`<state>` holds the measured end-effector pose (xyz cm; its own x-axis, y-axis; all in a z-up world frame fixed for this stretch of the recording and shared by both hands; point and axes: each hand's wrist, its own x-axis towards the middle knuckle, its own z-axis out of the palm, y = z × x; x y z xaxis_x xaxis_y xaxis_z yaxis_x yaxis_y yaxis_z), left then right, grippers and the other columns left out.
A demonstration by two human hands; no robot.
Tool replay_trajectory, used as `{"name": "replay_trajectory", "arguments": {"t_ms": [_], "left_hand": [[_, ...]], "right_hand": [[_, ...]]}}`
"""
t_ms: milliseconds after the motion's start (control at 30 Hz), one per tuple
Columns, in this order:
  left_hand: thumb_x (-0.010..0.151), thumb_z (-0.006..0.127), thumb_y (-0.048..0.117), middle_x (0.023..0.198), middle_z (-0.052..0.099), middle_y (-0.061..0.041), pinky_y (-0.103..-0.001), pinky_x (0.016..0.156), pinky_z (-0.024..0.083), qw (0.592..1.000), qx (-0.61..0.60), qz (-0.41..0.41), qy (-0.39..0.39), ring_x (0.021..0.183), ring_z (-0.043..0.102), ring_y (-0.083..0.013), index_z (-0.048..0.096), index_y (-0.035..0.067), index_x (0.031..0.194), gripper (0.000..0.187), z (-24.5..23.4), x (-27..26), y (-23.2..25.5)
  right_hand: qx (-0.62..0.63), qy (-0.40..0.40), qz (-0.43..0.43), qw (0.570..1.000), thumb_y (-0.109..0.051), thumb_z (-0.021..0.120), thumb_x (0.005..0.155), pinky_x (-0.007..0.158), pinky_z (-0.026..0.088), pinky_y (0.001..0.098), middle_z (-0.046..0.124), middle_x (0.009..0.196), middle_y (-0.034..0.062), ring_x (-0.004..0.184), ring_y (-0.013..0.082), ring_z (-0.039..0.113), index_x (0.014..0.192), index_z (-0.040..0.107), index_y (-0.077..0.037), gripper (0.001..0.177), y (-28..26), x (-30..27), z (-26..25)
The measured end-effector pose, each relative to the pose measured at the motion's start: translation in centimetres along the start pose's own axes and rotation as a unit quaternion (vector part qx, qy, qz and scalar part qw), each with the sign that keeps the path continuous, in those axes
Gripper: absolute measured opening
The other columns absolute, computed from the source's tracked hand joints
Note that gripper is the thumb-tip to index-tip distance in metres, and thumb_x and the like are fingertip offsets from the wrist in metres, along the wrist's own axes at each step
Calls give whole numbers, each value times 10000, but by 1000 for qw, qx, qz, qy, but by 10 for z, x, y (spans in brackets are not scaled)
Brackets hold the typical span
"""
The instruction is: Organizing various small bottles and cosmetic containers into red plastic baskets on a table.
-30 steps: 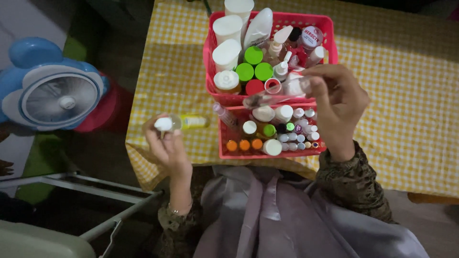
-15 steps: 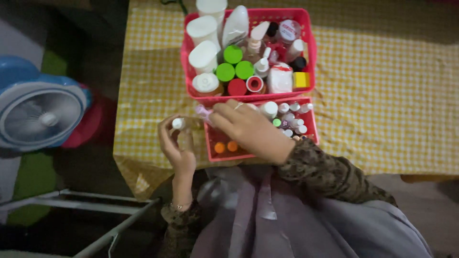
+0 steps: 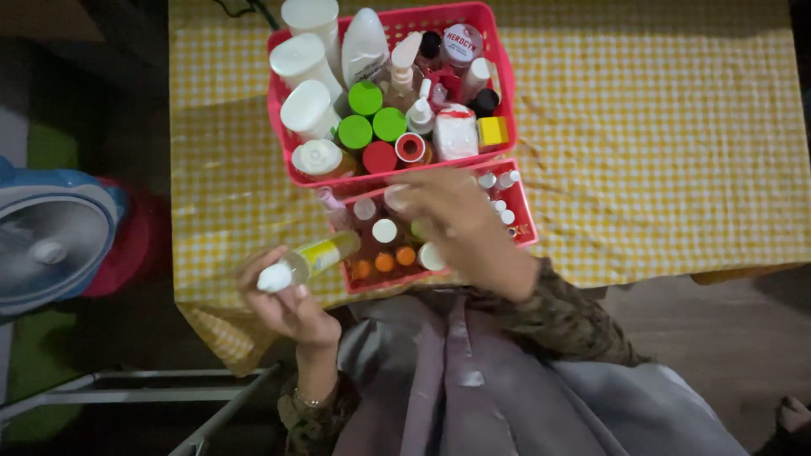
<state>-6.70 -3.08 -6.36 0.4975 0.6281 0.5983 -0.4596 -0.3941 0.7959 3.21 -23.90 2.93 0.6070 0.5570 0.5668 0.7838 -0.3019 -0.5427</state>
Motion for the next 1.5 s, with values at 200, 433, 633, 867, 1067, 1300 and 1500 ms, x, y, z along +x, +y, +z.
{"name": "replay_trajectory", "arguments": {"t_ms": [200, 433, 633, 867, 1067, 1300, 1500], "left_hand": [[939, 624, 312, 1092, 580, -239, -449, 987, 465, 995, 16, -14, -102, 1056, 576, -365, 573, -112, 1153, 478, 16, 0, 15], [1000, 542, 402, 1139, 533, -219, -477, 1033, 428, 984, -13, -16, -179, 1120, 544, -361, 526, -69, 1140, 492, 23, 6, 14], [948, 648, 150, 1552, 379, -275, -534, 1148, 312, 955, -47, -143, -254, 1375, 395, -283, 384, 49, 1203, 382, 16, -7, 3], [851, 819, 71, 1223, 492, -191, -476, 1052, 404, 972, 2, -127, -199, 1156, 521, -290, 340, 27, 1240, 619, 27, 1, 0], [843, 792, 87, 1171, 573, -131, -458, 1042, 458, 964, 21, -82, -252, 1130, 583, -289, 577, 40, 1361, 562, 31, 11, 12], [679, 815, 117, 1229, 696, -126, -407, 979, 435, 932, 22, -34, -360, 1072, 588, -299, 659, 57, 1352, 693, 24, 21, -12], [665, 824, 138, 1159, 707, -85, -397, 984, 430, 918, 7, -56, -393, 1065, 595, -294, 722, 89, 1162, 510, 27, 26, -18]], "right_hand": [[-61, 113, 219, 967, 50, 652, 1062, 894, 557, 365, 738, 1097, 66, 1023, 276, 726, 1148, 724, -81, 172, 37, -47, -74], [-54, 39, 319, 945, -35, 683, 998, 881, 548, 510, 662, 1224, 296, 1174, 499, 634, 1337, 585, 53, 363, 51, -90, -54], [46, 27, 382, 923, -4, 587, 969, 883, 525, 660, 596, 1305, 405, 1183, 621, 579, 1455, 354, 26, 540, 35, -86, -34], [-55, 94, 232, 967, 77, 665, 949, 1031, 471, 540, 569, 1330, 260, 1293, 510, 530, 1368, 506, 35, 450, 5, -53, -43], [-13, 4, 90, 996, 0, 767, 903, 1024, 522, 445, 692, 1260, 130, 1206, 362, 658, 1250, 703, -57, 358, -5, -24, -16], [-246, -214, -32, 945, -128, 777, 863, 839, 455, 414, 603, 1179, 76, 989, 300, 647, 1223, 623, -167, 394, -10, 23, -13], [-273, -217, -2, 937, -210, 743, 885, 851, 425, 414, 632, 1096, 51, 1015, 278, 632, 1135, 639, -211, 271, 11, 3, -4]]}}
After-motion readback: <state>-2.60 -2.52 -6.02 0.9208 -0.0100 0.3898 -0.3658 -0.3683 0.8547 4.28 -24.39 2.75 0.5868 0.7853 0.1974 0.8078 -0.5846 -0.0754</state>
